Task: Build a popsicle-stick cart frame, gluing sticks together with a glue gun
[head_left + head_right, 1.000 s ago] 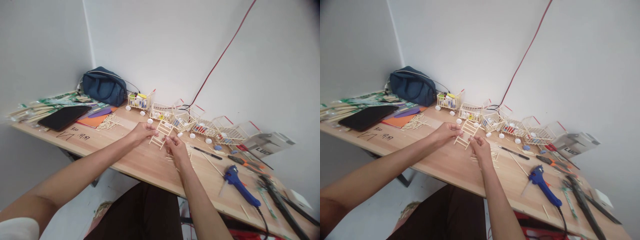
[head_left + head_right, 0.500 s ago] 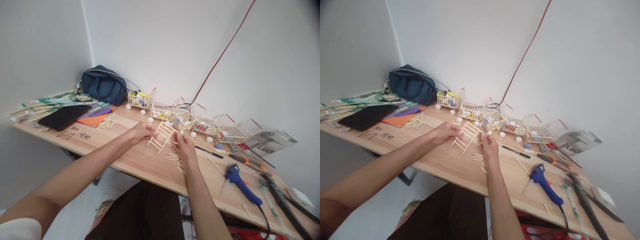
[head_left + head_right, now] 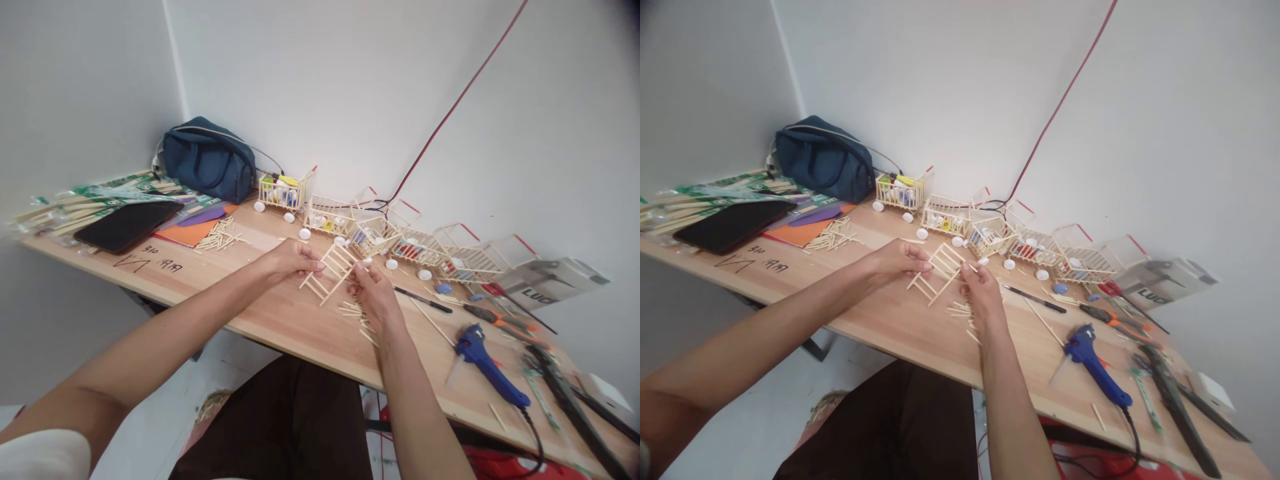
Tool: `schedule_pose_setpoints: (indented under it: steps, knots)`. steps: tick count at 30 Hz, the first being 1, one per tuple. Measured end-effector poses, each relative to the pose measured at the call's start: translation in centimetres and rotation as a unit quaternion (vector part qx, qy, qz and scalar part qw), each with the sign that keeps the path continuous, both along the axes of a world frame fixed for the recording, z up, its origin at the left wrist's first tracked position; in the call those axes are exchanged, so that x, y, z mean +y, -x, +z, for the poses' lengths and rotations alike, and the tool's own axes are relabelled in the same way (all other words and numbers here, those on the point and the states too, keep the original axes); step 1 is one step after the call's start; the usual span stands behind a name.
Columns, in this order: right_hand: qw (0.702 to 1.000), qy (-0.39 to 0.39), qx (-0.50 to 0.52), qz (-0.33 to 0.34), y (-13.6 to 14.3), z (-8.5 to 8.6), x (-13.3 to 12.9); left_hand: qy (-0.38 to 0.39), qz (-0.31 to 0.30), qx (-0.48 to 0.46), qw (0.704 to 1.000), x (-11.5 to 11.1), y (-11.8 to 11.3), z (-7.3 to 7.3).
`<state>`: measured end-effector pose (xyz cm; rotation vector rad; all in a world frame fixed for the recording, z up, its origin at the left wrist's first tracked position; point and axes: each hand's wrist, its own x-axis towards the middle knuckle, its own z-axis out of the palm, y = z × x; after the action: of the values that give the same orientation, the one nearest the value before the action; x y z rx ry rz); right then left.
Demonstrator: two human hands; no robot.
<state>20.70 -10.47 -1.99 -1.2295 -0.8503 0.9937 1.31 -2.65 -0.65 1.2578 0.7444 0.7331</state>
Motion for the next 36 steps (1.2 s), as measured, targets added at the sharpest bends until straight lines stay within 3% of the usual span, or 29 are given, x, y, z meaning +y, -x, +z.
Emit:
schedule_pose_setpoints:
  steps: [4, 10, 15, 22, 27, 32, 34, 36]
  knots:
    - [0.998, -0.025, 0.010, -0.049, -1.0, 0.2, -0.3, -0.007, -0.010, 0.002, 1.000, 0.2, 0.3, -0.2]
    - [0.997, -0.010, -0.060, -0.049, -2.6, 0.8, -0.2, -0.030, -0.073, 0.035, 0.996, 0.3, 0.6, 0.0]
    - [0.977, 0.019, -0.211, 0.011, -2.1, 1.8, -0.1, -0.048, -0.102, 0.063, 0.992, 0.3, 0.3, 0.3]
    - [0.973, 0.042, -0.214, 0.082, -1.1, 1.3, -0.5, -0.067, -0.092, 0.078, 0.990, -0.3, 0.2, 0.6]
    - [0.975, 0.023, -0.213, 0.058, -1.2, 1.0, -0.9, -0.039, -0.102, 0.055, 0.992, -0.5, 0.3, 0.3]
    - [0.970, 0.001, -0.241, 0.033, -1.3, 0.7, -1.0, -0.059, -0.065, 0.068, 0.994, -0.7, -0.2, 0.1]
    - [0.956, -0.058, -0.288, -0.024, -1.2, 0.6, -1.1, -0.067, -0.041, 0.080, 0.994, -0.8, -0.3, 0.1]
    - [0.916, -0.131, -0.370, -0.088, -0.7, 0.7, -1.4, -0.078, -0.017, 0.095, 0.992, -0.8, -0.5, 0.3]
